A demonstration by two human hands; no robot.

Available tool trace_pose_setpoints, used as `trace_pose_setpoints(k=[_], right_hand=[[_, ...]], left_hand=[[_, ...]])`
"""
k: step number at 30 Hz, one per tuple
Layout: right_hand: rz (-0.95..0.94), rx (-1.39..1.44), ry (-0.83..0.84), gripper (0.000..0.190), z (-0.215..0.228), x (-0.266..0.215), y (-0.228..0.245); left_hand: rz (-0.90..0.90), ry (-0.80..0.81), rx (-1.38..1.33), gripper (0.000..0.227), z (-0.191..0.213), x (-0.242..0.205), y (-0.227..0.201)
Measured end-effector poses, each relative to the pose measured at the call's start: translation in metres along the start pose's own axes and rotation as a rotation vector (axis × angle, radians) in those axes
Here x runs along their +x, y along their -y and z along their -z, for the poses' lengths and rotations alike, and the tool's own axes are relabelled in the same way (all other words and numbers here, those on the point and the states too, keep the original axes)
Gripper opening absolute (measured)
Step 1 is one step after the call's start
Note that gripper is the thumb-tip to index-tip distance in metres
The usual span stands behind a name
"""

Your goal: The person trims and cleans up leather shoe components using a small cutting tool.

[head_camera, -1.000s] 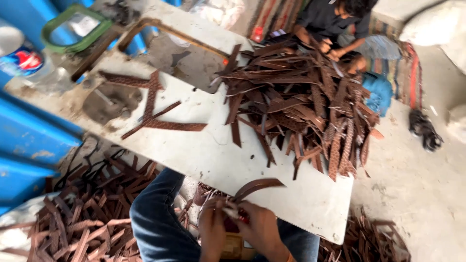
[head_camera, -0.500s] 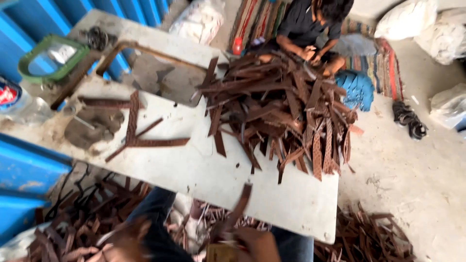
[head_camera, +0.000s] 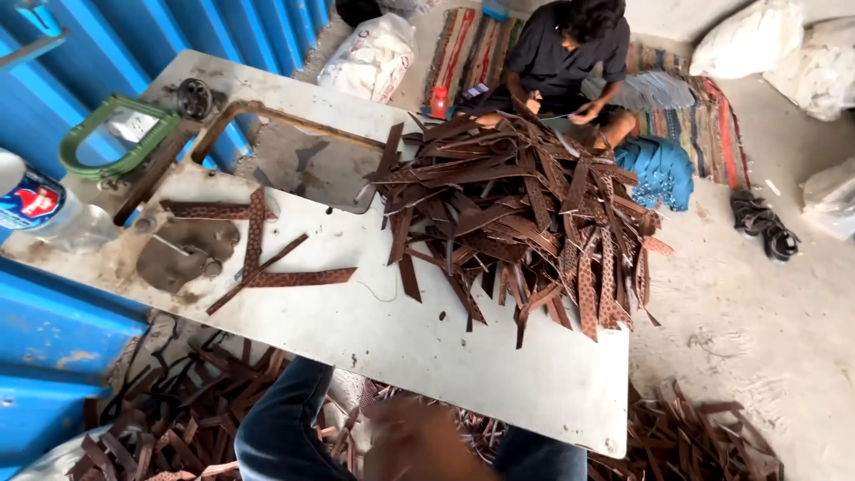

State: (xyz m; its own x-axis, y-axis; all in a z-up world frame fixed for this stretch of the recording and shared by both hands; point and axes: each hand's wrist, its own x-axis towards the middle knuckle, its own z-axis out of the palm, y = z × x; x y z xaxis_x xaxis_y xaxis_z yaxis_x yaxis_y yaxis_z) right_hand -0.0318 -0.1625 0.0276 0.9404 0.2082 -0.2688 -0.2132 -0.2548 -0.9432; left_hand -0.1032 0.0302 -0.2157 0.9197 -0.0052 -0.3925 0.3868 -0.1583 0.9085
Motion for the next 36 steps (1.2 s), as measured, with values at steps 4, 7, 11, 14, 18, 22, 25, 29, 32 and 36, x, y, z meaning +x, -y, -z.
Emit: trace_pose_setpoints(k=[4,7,11,14,18,22,25,29,32,36], right_hand=[[0.191,-0.036,-0.256,0.044,0.059,-0.003,-0.039],[0.133,0.075,-0.447,0.026,0.086,-0.020,-0.035],[-0.001,0.225,-0.500,0.029,0.089,-0.016,-0.046],[-0.034,0.279,-0.471,0.027,0.086,-0.016,-0.031],[-0.042,0.305,-0.499,0.026,0.088,-0.018,-0.044],[0.050,0.228,-0.490,0.025,0.086,-0.020,-0.042],[0.108,0.166,-0.446,0.025,0.086,-0.023,-0.034],[0.055,0.227,-0.486,0.027,0.085,-0.019,-0.035],[-0.008,0.397,-0.568,0.029,0.088,-0.025,-0.022],[0.003,0.417,-0.667,0.030,0.088,-0.032,-0.022]], left_hand=[[-0.197,-0.148,0.181,0.018,0.005,-0.002,-0.249],[-0.601,-0.335,0.268,0.017,-0.011,0.014,-0.351],[-1.170,-0.505,0.566,0.038,-0.043,0.081,-0.452],[-0.868,-0.224,1.063,0.041,-0.063,0.154,-0.445],[-0.961,-0.317,0.729,0.042,-0.026,0.120,-0.429],[-0.613,-0.304,-0.146,0.027,0.034,0.030,-0.395],[-0.330,-0.315,-0.346,0.022,0.058,0.019,-0.316],[-0.128,-0.257,0.019,0.027,0.047,0.019,-0.277],[-0.170,-0.233,0.321,0.028,0.030,0.028,-0.272],[-0.442,-0.396,0.607,0.030,0.015,0.014,-0.302]])
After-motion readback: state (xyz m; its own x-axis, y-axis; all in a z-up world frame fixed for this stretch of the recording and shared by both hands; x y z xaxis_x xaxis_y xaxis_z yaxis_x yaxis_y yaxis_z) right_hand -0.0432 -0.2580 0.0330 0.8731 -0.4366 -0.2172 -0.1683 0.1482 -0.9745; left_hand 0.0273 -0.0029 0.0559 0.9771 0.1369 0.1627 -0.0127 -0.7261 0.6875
